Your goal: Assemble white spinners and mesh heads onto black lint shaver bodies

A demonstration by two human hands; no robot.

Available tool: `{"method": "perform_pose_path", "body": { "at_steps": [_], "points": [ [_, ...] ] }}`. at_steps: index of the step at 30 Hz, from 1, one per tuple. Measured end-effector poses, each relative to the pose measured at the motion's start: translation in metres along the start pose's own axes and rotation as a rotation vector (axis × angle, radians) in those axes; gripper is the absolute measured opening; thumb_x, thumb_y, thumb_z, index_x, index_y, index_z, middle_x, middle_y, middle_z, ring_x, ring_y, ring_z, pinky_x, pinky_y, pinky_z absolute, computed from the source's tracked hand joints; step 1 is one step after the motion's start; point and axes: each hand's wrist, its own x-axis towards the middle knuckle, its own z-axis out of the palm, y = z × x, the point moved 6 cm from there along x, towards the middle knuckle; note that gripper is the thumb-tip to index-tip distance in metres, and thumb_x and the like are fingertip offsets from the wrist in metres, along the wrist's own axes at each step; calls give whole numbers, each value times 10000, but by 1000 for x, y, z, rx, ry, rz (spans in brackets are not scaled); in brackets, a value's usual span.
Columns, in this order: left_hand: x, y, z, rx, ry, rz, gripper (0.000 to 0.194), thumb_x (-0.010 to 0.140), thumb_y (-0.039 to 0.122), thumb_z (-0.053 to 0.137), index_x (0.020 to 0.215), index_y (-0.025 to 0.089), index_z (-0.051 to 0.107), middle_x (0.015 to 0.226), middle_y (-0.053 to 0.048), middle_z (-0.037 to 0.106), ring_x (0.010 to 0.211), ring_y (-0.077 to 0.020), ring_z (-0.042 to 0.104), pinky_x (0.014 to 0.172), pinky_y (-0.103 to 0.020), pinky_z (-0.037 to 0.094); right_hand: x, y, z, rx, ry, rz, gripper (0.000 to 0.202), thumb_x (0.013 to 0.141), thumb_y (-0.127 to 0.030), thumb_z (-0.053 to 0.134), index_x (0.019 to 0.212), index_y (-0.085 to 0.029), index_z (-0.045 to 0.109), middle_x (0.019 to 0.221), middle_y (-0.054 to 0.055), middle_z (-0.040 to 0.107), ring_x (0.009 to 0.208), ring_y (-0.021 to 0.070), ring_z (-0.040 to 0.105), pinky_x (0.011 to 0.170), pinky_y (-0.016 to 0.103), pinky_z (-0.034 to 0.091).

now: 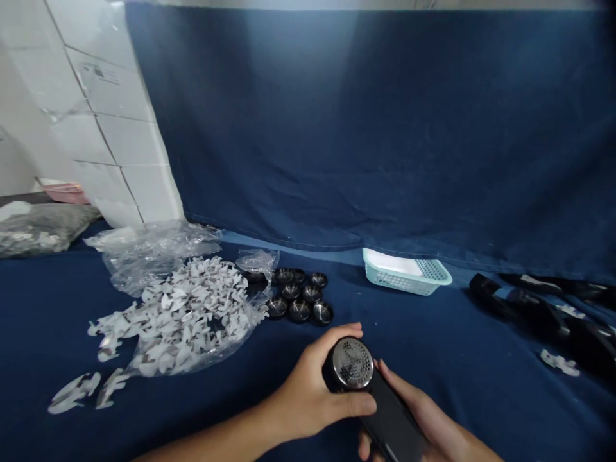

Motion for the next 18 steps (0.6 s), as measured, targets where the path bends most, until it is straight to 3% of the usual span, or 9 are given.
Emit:
{"method": "perform_pose_path", "body": {
  "at_steps": [2,4,7,12,15,18],
  "points": [
    [-1,-4,1,-46,24,-9,813,606,350,881,1302,212,484,1290,-128,581,1235,-334,519,1071,-513,363,1,2,8,43,-61,-34,746,897,-727,335,1177,-95,618,806,152,756,602,172,720,564,215,505],
    [-2,-7,3,-88,13,-18,822,594,364,882,1292,207,478,1133,-99,650,1118,-319,596,998,-484,433,5,6,12,80,-59,-78,727,838,-715,498,1294,-151,549,829,104,757,623,174,716,612,243,514],
    [-5,-9,3,-83,13,-36,751,600,352,875,1245,217,514,1178,-97,622,1062,-302,614,939,-449,467,12,5,8,57,44,-216,752,723,-697,665,1251,-166,588,901,74,746,641,166,685,663,274,516],
    [-7,-3,4,-69,-8,-27,680,567,305,868,1161,230,547,1319,-107,541,1097,-308,598,915,-450,492,25,11,1,-11,11,-240,713,744,-747,586,1112,-141,661,1006,119,718,1015,275,661,882,378,507],
    [-5,11,7,-34,-93,77,643,504,303,883,1067,204,587,1280,-119,577,1122,-318,584,974,-472,461,29,13,-13,-82,32,-288,645,751,-716,610,1136,-200,657,1155,94,684,1228,268,554,1036,392,435],
    [-3,24,9,-8,-162,131,595,506,335,870,1025,183,622,1281,-129,595,1184,-328,548,1058,-501,387,23,7,-23,-303,102,-399,645,654,-604,776,1177,-252,641,1307,57,609,1361,271,415,1136,375,331]
  ]
}}
